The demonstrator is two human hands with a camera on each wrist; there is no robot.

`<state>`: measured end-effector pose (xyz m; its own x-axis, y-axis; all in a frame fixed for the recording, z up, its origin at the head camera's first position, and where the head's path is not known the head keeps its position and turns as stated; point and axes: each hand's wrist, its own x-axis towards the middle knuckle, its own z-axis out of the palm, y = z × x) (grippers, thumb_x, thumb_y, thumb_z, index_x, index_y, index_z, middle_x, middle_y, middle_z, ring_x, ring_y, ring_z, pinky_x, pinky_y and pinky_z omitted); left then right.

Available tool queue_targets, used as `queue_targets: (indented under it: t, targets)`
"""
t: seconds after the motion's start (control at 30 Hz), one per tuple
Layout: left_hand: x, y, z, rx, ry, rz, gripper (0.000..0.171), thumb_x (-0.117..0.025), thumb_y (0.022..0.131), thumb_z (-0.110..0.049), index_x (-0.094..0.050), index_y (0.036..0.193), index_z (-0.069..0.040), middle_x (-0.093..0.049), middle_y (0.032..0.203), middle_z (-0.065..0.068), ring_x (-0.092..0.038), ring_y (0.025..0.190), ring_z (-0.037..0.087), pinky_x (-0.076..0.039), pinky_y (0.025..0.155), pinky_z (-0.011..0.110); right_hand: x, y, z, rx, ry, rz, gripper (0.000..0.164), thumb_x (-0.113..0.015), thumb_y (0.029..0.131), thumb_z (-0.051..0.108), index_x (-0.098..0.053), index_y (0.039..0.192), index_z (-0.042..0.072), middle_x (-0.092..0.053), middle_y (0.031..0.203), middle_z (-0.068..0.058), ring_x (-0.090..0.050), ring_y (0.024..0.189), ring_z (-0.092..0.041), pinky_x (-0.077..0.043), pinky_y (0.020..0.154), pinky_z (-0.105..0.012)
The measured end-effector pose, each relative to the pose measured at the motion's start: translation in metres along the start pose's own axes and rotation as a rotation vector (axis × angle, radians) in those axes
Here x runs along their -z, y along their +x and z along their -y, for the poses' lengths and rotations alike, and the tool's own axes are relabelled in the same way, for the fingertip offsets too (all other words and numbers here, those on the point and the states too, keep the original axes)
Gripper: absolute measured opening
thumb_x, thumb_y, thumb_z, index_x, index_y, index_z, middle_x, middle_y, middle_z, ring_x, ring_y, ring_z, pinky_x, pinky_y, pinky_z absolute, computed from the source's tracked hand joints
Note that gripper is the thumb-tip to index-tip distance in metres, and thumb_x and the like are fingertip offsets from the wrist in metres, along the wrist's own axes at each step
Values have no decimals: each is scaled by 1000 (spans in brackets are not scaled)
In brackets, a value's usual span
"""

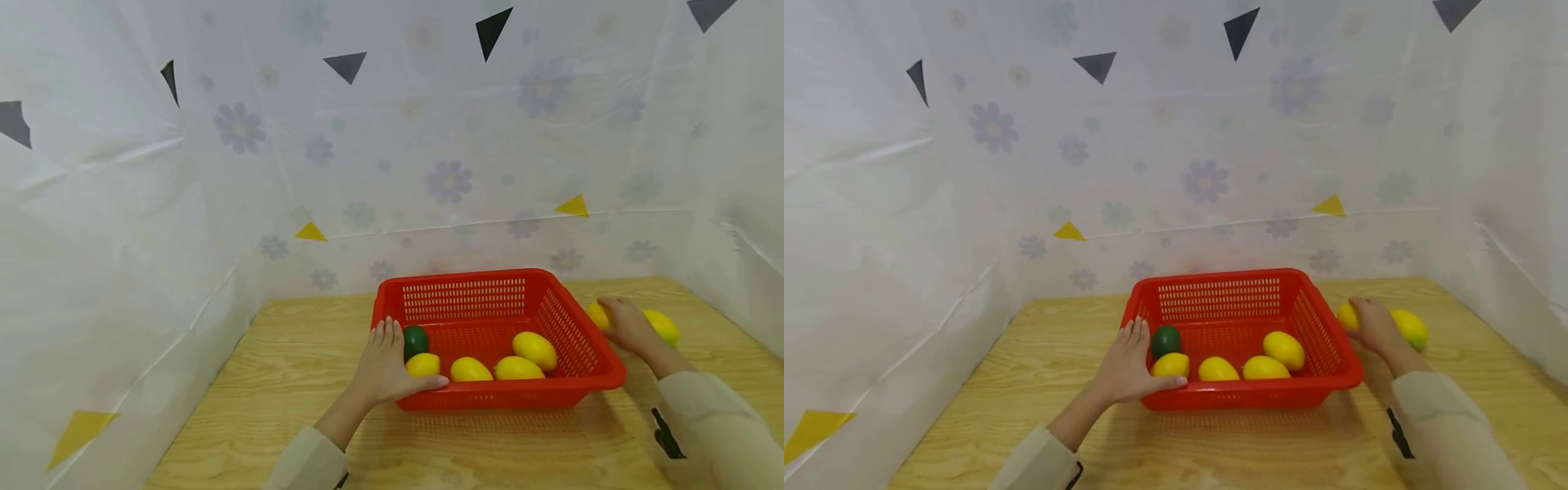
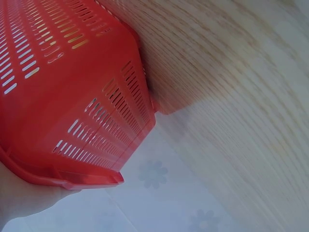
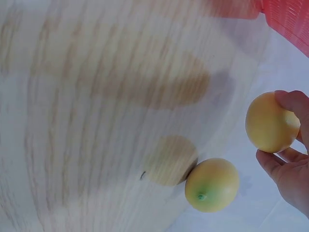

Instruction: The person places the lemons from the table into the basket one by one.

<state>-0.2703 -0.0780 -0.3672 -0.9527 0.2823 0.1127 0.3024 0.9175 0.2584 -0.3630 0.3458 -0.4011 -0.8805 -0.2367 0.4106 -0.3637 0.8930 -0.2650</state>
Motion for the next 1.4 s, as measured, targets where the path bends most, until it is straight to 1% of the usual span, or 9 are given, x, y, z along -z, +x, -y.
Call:
queue_targets:
  t: [0.17, 0.43, 0.63, 0.9, 1.17, 1.4]
  targets:
    - [1, -1, -1, 5, -6, 7, 118, -45, 69, -83, -16, 147, 1, -9, 155, 19, -9, 144, 35, -12, 117, 47, 5, 0, 6, -17, 23, 3, 57, -67, 74, 5, -44, 117, -24, -45, 110, -47, -45, 96, -59, -43, 75, -64]
    - [1, -1, -2, 4, -11, 9, 118, -46, 69, -82, -16, 147, 1, -9, 155, 19, -8, 144, 35, -11, 117, 47, 17, 2, 12, -42, 15, 5, 59, -68, 75, 8, -42, 116, -25, -45, 109, -47, -48, 92, -56, -44, 71, -60]
    - [1, -1, -1, -1, -14, 2, 119, -45, 68, -83, -15, 147, 1, -8, 155, 19, -8, 144, 35, -11, 117, 48, 25, 4, 13, -41, 46, -32, 58, -68, 75, 6, -42, 117, -25, -45, 107, -46, -49, 85, -51, -43, 66, -55]
    - [0, -1, 0, -9, -10, 3, 119, -44, 68, -84, -16, 147, 2, -9, 155, 19, -9, 144, 35, -11, 117, 48, 34, 6, 17, -29, 58, -45, 58, -68, 77, 5, -41, 119, -25, -44, 110, -47, -48, 89, -53, -43, 68, -56]
    - [1, -1, 0, -14, -6, -5, 119, -43, 69, -84, -17, 147, 2, -10, 155, 20, -10, 144, 36, -12, 117, 48, 46, 12, 23, -15, 39, -45, 60, -66, 77, 6, -39, 120, -26, -40, 114, -49, -43, 97, -58, -42, 74, -62]
    - [2, -2, -1, -8, -7, -4, 119, -44, 68, -84, -17, 146, 2, -10, 155, 20, -10, 144, 36, -11, 117, 48, 56, 14, 32, -22, 52, -27, 61, -66, 79, 6, -37, 123, -25, -38, 117, -48, -42, 98, -57, -42, 75, -61]
